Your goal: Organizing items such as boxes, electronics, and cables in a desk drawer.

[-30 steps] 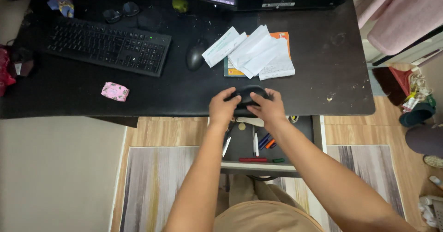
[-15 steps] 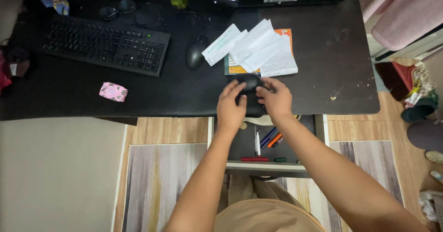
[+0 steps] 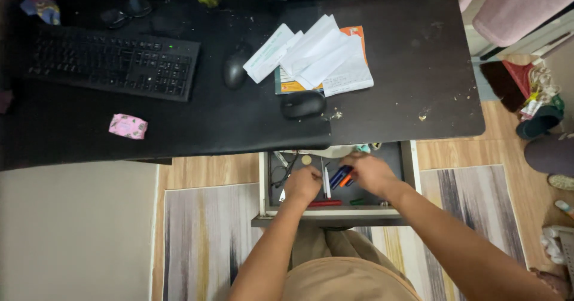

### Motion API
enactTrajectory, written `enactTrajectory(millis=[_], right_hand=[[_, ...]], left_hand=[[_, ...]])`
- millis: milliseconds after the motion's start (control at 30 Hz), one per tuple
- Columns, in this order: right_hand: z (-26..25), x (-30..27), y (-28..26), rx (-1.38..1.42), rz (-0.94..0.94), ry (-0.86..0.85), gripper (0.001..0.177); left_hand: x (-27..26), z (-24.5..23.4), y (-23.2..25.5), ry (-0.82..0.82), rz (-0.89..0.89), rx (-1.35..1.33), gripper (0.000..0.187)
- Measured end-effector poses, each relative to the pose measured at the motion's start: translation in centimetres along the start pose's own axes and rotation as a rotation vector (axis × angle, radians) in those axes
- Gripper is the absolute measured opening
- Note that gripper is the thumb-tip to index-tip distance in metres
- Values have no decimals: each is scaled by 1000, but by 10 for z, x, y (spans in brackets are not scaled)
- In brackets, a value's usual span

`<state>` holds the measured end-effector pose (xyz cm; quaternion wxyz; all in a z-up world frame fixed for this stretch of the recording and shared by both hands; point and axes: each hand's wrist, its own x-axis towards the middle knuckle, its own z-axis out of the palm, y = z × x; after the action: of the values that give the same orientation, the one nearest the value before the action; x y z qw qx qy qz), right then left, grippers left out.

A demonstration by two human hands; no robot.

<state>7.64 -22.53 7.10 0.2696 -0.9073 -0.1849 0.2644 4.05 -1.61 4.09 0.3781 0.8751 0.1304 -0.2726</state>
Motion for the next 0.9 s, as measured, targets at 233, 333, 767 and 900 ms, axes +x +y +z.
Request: enactTrajectory(millis=[233, 333, 767, 900], right_hand=[[37, 2, 23, -619, -234, 33, 45], [39, 1, 17, -749, -276, -13, 43], [76, -7, 39, -485, -134, 37, 32], [49, -9, 23, -250, 71, -101, 40]], left_hand=[[9, 33, -2, 23, -51, 301, 63], [4, 38, 10, -54, -137, 287, 77], [13, 67, 21, 197, -157, 160, 66], [13, 59, 16, 266, -224, 26, 71]])
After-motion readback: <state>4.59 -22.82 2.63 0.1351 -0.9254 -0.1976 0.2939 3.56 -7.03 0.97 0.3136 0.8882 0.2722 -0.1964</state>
